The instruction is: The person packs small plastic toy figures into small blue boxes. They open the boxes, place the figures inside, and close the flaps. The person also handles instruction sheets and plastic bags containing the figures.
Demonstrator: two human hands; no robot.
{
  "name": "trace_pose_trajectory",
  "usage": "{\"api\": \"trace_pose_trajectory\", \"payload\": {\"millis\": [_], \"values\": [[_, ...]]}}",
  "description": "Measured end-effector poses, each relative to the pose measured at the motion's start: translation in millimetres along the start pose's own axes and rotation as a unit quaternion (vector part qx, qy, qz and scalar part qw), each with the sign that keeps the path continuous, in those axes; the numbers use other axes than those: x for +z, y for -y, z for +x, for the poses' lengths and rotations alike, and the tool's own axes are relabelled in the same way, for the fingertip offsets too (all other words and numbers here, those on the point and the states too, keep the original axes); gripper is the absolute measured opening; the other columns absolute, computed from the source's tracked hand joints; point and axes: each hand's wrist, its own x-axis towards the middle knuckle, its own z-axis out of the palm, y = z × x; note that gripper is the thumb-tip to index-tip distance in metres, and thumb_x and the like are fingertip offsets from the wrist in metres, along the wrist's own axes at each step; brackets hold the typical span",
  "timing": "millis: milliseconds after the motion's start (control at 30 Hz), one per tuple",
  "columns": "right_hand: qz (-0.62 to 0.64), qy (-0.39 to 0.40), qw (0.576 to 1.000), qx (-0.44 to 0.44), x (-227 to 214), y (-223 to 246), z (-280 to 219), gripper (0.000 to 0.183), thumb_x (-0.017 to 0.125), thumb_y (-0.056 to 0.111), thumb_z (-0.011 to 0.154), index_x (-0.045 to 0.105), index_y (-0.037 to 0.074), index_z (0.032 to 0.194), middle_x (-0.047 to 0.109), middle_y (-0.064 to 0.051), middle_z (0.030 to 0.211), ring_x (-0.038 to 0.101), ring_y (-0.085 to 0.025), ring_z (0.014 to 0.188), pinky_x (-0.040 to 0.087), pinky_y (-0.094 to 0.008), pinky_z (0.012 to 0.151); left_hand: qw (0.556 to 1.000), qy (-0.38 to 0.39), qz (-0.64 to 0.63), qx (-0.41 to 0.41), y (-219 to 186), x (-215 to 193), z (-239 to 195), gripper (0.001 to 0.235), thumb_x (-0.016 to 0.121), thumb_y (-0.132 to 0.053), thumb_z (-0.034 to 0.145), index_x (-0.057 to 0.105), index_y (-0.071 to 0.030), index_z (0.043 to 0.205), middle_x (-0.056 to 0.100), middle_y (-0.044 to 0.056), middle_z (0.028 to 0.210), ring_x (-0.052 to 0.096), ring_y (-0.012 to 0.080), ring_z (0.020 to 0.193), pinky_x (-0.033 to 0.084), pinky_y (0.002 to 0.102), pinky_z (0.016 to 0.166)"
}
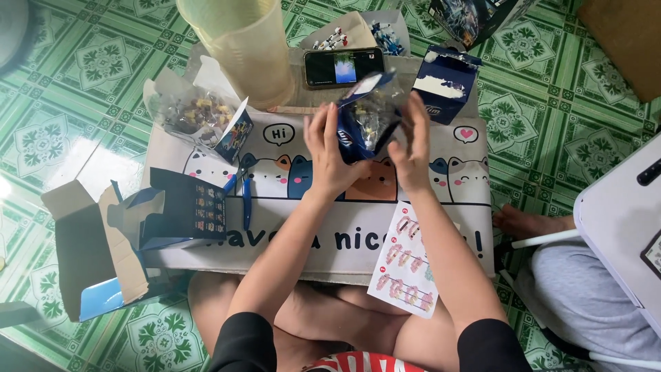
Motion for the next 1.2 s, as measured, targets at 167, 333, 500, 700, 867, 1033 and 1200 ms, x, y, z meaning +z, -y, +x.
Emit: {"api": "trace_pose_trajectory", "payload": {"millis": [167, 333, 500, 700, 867, 1033, 1200], "values": [[0.034, 0.075, 0.997, 0.005, 8, -15, -12, 0.097, 0.072, 0.052, 0.078, 0.017, 0.015, 0.150, 0.010, -0.013, 0.152, 0.016, -0.042, 0.138, 0.021, -0.063, 0.107, 0.994, -0.043, 0.015, 0.100, 2, 0, 6, 0.084, 0.080, -0.023, 0.072, 0.036, 0.000, 0.139, 0.035, 0.023, 0.135, 0.033, 0.0501, 0.128, 0.028, 0.062, 0.106], [0.141, 0.001, 0.987, 0.079, 2, -28, -15, 0.080, 0.074, 0.028, 0.085, 0.023, 0.018, 0.146, 0.026, -0.010, 0.144, 0.033, -0.032, 0.132, 0.034, -0.047, 0.106, 0.991, -0.008, -0.033, 0.130, -4, -2, 5, 0.084, 0.082, -0.031, 0.072, 0.038, -0.004, 0.137, 0.037, 0.023, 0.136, 0.029, 0.0530, 0.129, 0.027, 0.065, 0.105], [0.377, -0.057, 0.906, 0.187, -9, -8, -7, 0.062, 0.063, 0.035, 0.083, 0.038, 0.020, 0.138, 0.050, -0.014, 0.129, 0.055, -0.034, 0.115, 0.051, -0.045, 0.092, 0.916, 0.067, -0.364, -0.157, -4, -14, 6, 0.101, 0.071, -0.033, 0.087, -0.006, -0.021, 0.151, 0.007, 0.017, 0.153, 0.016, 0.0476, 0.137, 0.026, 0.063, 0.106], [0.437, -0.034, 0.865, 0.244, -31, -50, -15, 0.066, 0.048, 0.004, 0.066, 0.049, 0.015, 0.131, 0.051, -0.007, 0.074, 0.051, -0.018, 0.063, 0.046, -0.040, 0.079, 0.937, 0.081, -0.311, -0.139, -14, -6, -3, 0.132, 0.088, -0.026, 0.068, -0.016, -0.012, 0.148, 0.020, 0.024, 0.149, 0.023, 0.0424, 0.136, 0.025, 0.060, 0.105], [0.416, -0.030, 0.880, 0.228, -18, -2, 2, 0.045, 0.049, 0.004, 0.074, 0.060, 0.015, 0.116, 0.051, -0.004, 0.085, 0.052, -0.015, 0.074, 0.044, -0.036, 0.074, 0.973, 0.012, -0.230, -0.027, -11, -6, 5, 0.114, 0.091, -0.022, 0.063, 0.012, 0.003, 0.142, 0.033, 0.022, 0.137, 0.031, 0.0416, 0.133, 0.023, 0.053, 0.111], [0.511, -0.064, 0.799, 0.311, -36, -58, -15, 0.035, 0.059, 0.031, 0.084, 0.059, 0.016, 0.115, 0.057, -0.005, 0.101, 0.057, -0.021, 0.091, 0.044, -0.038, 0.083, 0.982, -0.010, -0.145, 0.119, -5, 2, 6, 0.087, 0.081, -0.032, 0.074, 0.028, -0.001, 0.136, 0.040, 0.022, 0.135, 0.028, 0.0492, 0.132, 0.022, 0.064, 0.106], [0.535, -0.043, 0.761, 0.366, -44, -85, -19, 0.059, 0.060, 0.048, 0.081, 0.047, 0.014, 0.127, 0.053, -0.009, 0.115, 0.052, -0.028, 0.109, 0.038, -0.048, 0.098, 0.981, 0.001, -0.015, 0.192, 1, 4, -6, 0.076, 0.076, -0.033, 0.076, 0.036, -0.016, 0.139, 0.038, 0.019, 0.141, 0.016, 0.0578, 0.132, 0.016, 0.076, 0.100]]}}
